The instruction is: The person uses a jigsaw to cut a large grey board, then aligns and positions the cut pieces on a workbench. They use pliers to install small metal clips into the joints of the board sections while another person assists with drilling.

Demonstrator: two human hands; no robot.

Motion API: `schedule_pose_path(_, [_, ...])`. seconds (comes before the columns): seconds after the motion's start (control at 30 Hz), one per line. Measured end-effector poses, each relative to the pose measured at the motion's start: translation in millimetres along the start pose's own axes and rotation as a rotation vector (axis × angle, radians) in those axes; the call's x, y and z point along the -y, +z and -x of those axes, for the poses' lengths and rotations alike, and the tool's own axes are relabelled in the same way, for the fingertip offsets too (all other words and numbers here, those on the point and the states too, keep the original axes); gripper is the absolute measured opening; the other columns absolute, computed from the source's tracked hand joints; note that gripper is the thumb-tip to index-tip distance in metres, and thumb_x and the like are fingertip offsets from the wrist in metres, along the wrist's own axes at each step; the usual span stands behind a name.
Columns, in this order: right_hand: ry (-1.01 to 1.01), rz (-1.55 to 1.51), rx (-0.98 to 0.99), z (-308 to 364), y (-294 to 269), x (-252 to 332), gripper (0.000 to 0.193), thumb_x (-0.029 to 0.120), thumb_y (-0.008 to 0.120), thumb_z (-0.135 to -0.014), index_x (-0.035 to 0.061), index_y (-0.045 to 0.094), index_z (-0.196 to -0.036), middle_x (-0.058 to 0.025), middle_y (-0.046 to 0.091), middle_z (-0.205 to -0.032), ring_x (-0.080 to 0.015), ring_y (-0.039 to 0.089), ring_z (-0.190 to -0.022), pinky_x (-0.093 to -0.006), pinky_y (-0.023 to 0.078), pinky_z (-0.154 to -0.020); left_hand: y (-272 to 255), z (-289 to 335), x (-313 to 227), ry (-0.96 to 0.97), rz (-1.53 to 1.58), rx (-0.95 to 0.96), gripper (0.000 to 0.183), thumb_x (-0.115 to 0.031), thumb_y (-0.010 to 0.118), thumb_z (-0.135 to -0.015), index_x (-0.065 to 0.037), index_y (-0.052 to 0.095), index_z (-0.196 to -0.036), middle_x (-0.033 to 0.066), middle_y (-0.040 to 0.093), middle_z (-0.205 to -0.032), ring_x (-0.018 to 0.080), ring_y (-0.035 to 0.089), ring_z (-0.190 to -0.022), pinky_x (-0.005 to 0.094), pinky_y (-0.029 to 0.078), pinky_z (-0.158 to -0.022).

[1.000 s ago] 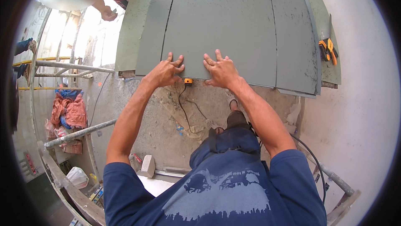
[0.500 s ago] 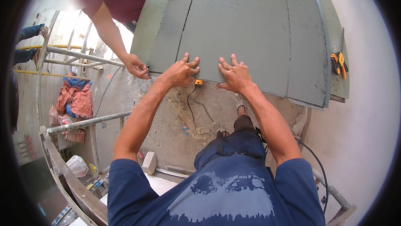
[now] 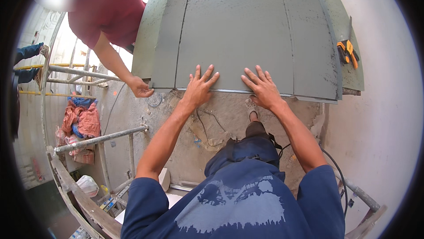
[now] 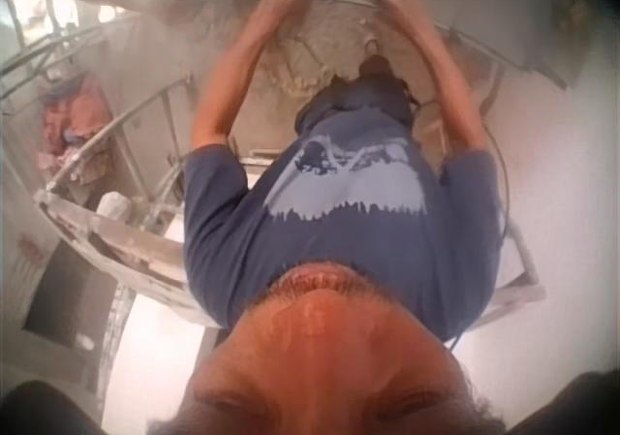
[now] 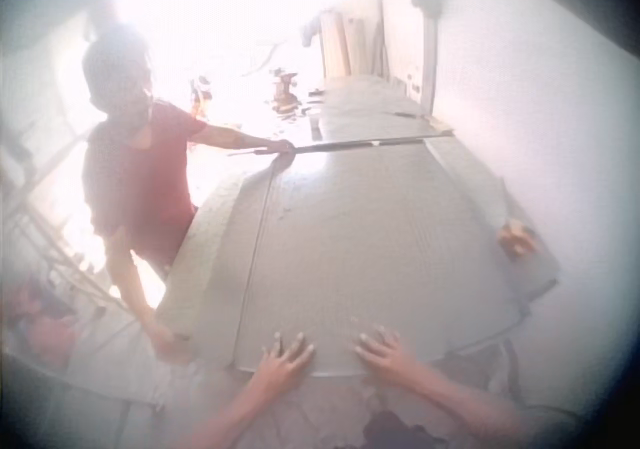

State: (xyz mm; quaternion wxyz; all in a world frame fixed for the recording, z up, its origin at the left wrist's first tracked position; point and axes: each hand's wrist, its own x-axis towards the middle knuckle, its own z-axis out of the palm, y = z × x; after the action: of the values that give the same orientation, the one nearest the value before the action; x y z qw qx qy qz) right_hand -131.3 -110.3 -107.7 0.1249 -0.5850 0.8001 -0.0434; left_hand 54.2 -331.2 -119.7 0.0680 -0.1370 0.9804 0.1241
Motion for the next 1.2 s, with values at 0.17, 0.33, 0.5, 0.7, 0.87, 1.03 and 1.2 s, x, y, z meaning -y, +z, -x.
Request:
schedule_pose_path(0.17, [-0.038, 0.138, -0.015, 30.8, 3.0, -42.5, 0.089, 0.007, 0.077, -0.076, 0.0346, 0.040, -0.153, 0.0074, 0.027, -0.165, -0.0292, 0.018, -0.154, -0.0567, 0.024, -0.123, 13.3, -0.7, -24.7, -0.053, 0.016, -0.056, 0.088, 0.009, 0.056, -0.076, -0.027, 0.037, -0.155, 0.0059, 0.015, -0.168, 0.0518, 0.009, -0.150, 0.0783, 0.021, -0.111])
schedule_pose_path(0.33, [-0.047, 0.055, 0.008, 41.4, -2.3, -44.7, 0.084, 0.004, 0.068, -0.082, 0.0340, 0.038, -0.154, 0.0060, 0.024, -0.166, -0.0321, 0.016, -0.154, -0.0599, 0.021, -0.123, 14.8, 8.2, -40.6, -0.087, 0.033, -0.045, 0.090, 0.012, 0.052, -0.077, -0.027, 0.034, -0.157, 0.0053, 0.011, -0.169, 0.0518, 0.005, -0.151, 0.0805, 0.017, -0.110])
schedule_pose_path(0.5, [-0.102, -0.013, 0.020, 48.9, -1.5, -34.3, 0.083, 0.002, 0.059, -0.085, 0.0300, 0.031, -0.158, 0.0016, 0.014, -0.169, -0.0371, 0.007, -0.155, -0.0631, 0.014, -0.122, 14.5, 29.1, -41.6, -0.110, -0.014, -0.058, 0.093, 0.013, 0.051, -0.076, -0.028, 0.032, -0.157, 0.0030, 0.009, -0.169, 0.0480, 0.004, -0.152, 0.0798, 0.016, -0.111])
schedule_pose_path(0.7, [-0.154, -0.106, 0.144, 44.8, -12.5, -22.6, 0.084, 0.005, 0.059, -0.084, 0.0250, 0.027, -0.160, -0.0006, 0.008, -0.170, -0.0378, -0.001, -0.155, -0.0631, 0.007, -0.122, -5.8, 41.6, -38.5, -0.211, -0.063, 0.079, 0.095, 0.006, 0.060, -0.073, -0.028, 0.033, -0.157, 0.0004, 0.011, -0.170, 0.0431, 0.005, -0.154, 0.0744, 0.018, -0.114])
schedule_pose_path(0.87, [-0.282, -0.460, 0.303, 30.2, -44.2, -50.0, 0.079, 0.033, 0.073, -0.086, 0.0207, 0.037, -0.155, -0.0058, 0.025, -0.165, -0.0408, 0.011, -0.153, -0.0612, 0.014, -0.122, -59.8, 26.6, -56.7, -0.338, 0.144, 0.298, 0.093, -0.006, 0.066, -0.069, -0.023, 0.038, -0.156, 0.0052, 0.014, -0.169, 0.0390, 0.010, -0.154, 0.0689, 0.017, -0.117])
schedule_pose_path(1.03, [0.175, -0.831, -0.508, 32.1, -93.3, -184.2, 0.061, 0.035, 0.069, -0.090, 0.0107, 0.054, -0.143, -0.0138, 0.045, -0.154, -0.0411, 0.034, -0.145, -0.0452, 0.028, -0.121, -59.7, -15.4, -63.0, -0.353, 0.310, 0.097, 0.069, -0.018, 0.066, -0.083, -0.015, 0.047, -0.150, 0.0116, 0.024, -0.166, 0.0388, 0.016, -0.153, 0.0642, 0.018, -0.119])
schedule_pose_path(1.2, [0.909, -0.471, -1.106, 115.9, -123.2, -350.6, 0.039, 0.023, 0.067, -0.087, 0.0007, 0.069, -0.119, -0.0188, 0.059, -0.138, -0.0337, 0.052, -0.131, -0.0430, 0.038, -0.114, -34.4, -94.7, -138.7, -0.129, 0.354, -0.029, 0.058, -0.022, 0.062, -0.093, -0.014, 0.047, -0.149, 0.0122, 0.027, -0.164, 0.0378, 0.017, -0.153, 0.0635, 0.016, -0.119])
